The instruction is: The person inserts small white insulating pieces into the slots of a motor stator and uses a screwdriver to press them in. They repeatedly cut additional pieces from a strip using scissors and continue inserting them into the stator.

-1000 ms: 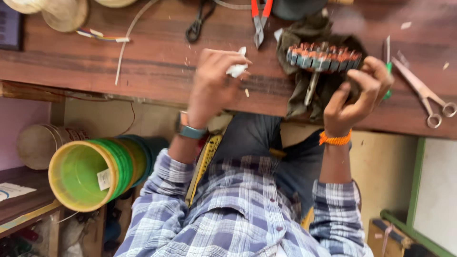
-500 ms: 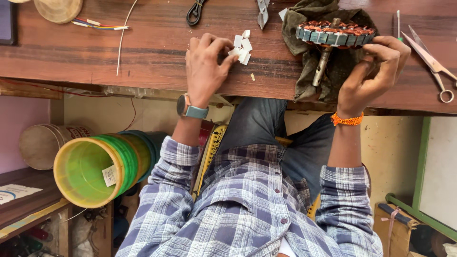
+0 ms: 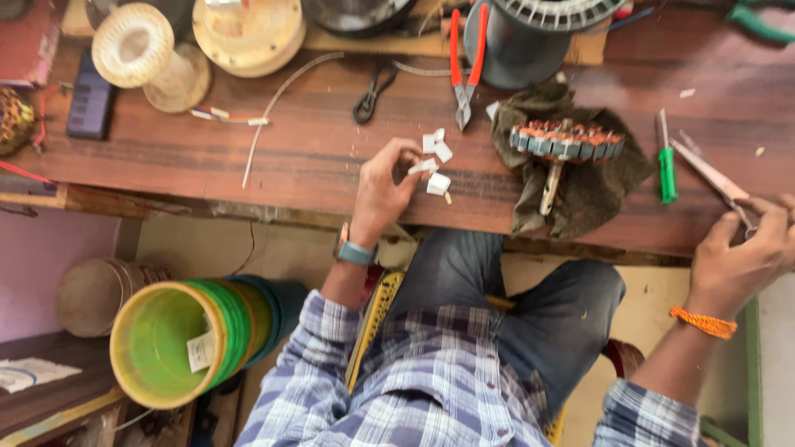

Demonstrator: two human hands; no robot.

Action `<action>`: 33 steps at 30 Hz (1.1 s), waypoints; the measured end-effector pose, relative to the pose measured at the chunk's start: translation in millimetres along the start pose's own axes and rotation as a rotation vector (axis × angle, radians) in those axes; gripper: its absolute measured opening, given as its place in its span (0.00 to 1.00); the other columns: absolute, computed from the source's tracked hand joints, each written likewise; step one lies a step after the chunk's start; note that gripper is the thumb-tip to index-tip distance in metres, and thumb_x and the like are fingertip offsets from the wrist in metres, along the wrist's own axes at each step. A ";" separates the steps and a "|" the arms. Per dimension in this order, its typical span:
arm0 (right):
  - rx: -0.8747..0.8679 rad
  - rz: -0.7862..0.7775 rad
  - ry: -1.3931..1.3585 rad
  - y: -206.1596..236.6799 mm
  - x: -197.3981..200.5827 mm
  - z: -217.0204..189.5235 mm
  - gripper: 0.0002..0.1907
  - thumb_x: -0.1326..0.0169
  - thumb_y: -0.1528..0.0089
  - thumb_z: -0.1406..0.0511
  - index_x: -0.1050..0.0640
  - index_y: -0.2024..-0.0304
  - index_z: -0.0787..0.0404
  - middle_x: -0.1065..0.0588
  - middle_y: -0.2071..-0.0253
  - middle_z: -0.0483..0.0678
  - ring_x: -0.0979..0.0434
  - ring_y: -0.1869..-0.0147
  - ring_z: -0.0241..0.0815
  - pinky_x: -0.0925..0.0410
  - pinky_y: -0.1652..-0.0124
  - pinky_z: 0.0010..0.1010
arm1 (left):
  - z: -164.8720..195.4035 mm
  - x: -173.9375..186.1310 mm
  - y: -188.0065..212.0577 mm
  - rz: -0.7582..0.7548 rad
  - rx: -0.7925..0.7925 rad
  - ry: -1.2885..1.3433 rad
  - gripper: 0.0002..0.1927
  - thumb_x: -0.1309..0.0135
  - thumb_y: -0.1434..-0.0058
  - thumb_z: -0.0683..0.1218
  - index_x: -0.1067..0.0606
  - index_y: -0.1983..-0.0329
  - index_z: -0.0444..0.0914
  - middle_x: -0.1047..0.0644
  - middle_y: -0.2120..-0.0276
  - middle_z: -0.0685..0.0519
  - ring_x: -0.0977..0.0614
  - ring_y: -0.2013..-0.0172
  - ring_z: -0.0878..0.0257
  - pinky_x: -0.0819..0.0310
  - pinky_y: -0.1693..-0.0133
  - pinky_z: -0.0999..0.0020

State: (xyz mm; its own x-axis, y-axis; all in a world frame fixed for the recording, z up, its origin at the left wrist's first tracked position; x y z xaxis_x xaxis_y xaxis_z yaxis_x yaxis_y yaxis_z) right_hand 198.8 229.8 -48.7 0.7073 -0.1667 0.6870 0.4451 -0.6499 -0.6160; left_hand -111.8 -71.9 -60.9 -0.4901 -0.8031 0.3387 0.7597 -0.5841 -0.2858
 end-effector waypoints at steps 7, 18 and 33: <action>-0.033 -0.014 0.080 9.2 -4.4 4.7 0.07 0.46 0.36 0.71 0.23 0.55 0.61 0.27 0.42 0.49 0.29 0.32 0.51 0.42 0.33 0.50 | 20.5 11.3 25.1 0.124 -0.372 -0.213 0.09 0.41 0.39 0.34 0.26 0.58 0.35 0.25 0.65 0.47 0.25 0.62 0.49 0.30 0.59 0.57; 0.007 -0.289 0.242 -18.8 16.1 12.6 0.13 0.40 0.29 0.64 0.24 0.43 0.57 0.27 0.44 0.52 0.30 0.38 0.56 0.37 0.39 0.50 | 21.0 1.5 69.3 0.254 -0.186 0.210 0.03 0.46 0.31 0.39 0.23 0.59 0.35 0.26 0.71 0.54 0.25 0.76 0.70 0.29 0.78 0.79; -0.127 -0.293 0.194 32.1 49.1 38.9 0.26 0.40 0.32 0.71 0.29 0.32 0.55 0.25 0.50 0.58 0.25 0.45 0.62 0.33 0.48 0.51 | 14.7 -26.6 89.5 -0.197 0.537 0.799 0.14 0.49 0.33 0.40 0.27 0.44 0.35 0.16 0.57 0.46 0.12 0.61 0.61 0.25 0.74 0.76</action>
State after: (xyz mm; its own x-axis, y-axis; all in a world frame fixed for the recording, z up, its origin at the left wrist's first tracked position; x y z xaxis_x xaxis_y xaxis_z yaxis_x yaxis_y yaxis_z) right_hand 269.2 229.7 -49.7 0.4375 -0.0893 0.8948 0.5329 -0.7758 -0.3380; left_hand -24.5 -101.0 -82.3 -0.6233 -0.6557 -0.4261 0.6296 -0.7440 0.2238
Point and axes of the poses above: each hand's wrist, its own y-axis away from the middle knuckle, its own x-axis out of the back of the hand, z = x × y, the point moved 2 cm from there along -y, towards the middle knuckle
